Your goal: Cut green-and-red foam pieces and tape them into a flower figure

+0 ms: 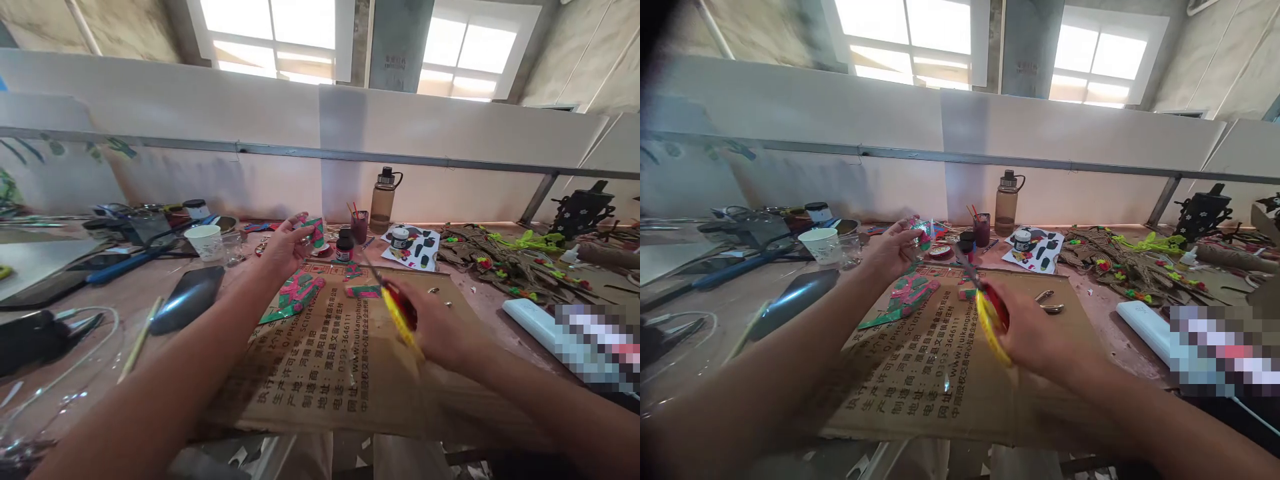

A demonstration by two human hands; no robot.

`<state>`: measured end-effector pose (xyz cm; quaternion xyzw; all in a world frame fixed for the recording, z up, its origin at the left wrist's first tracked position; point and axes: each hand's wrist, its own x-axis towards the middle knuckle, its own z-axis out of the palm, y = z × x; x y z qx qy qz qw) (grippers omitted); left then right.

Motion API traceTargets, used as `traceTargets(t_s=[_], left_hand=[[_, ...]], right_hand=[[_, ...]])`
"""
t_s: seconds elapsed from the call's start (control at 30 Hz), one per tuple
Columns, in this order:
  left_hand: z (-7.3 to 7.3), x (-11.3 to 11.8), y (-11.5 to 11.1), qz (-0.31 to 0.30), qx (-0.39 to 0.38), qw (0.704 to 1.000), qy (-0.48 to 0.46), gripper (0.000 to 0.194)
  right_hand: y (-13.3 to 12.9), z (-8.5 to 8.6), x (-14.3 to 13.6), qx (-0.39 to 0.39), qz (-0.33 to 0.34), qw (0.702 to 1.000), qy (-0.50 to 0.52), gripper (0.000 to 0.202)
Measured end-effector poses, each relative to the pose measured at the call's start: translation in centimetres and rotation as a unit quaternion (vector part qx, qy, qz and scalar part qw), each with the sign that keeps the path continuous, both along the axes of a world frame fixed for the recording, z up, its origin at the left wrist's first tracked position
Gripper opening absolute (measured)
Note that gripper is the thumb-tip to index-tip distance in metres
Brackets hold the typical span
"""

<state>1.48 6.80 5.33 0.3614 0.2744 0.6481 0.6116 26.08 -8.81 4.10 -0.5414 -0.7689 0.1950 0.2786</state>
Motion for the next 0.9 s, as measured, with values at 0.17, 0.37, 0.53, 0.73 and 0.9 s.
traceTargets(t_s=[0.17,0.37,0.53,0.73,0.9], left_hand=[[-1.8,1.0,-0.7,-0.026,0.02,0.998,0.058,0.06],[-3.3,3.1,-3.2,-0.134,0.074,0.974,0.165,0.094],[-3.6,3.6,-3.9,-0.213,0.1,0.951,0.198,0.1],[-4.0,3.5,-4.1,-0.233,0.06,0.945,0.22,0.101],[-4.5,3.9,-3.9,-0.14,0.041,0.96,0.241,0.079]], right_hand=[[5.7,0.2,-2.7,0.019,0.067,0.93,0.361,0.06],[10.1,-2.5,-4.0,-0.026,0.032,0.863,0.504,0.043],[10.7,-4.7,-3.4,-0.155,0.091,0.835,0.521,0.042],[9.8,-3.5,-3.1,-0.134,0.076,0.862,0.483,0.05],[9.9,-3.5,-2.9,-0.119,0.001,0.85,0.513,0.057]])
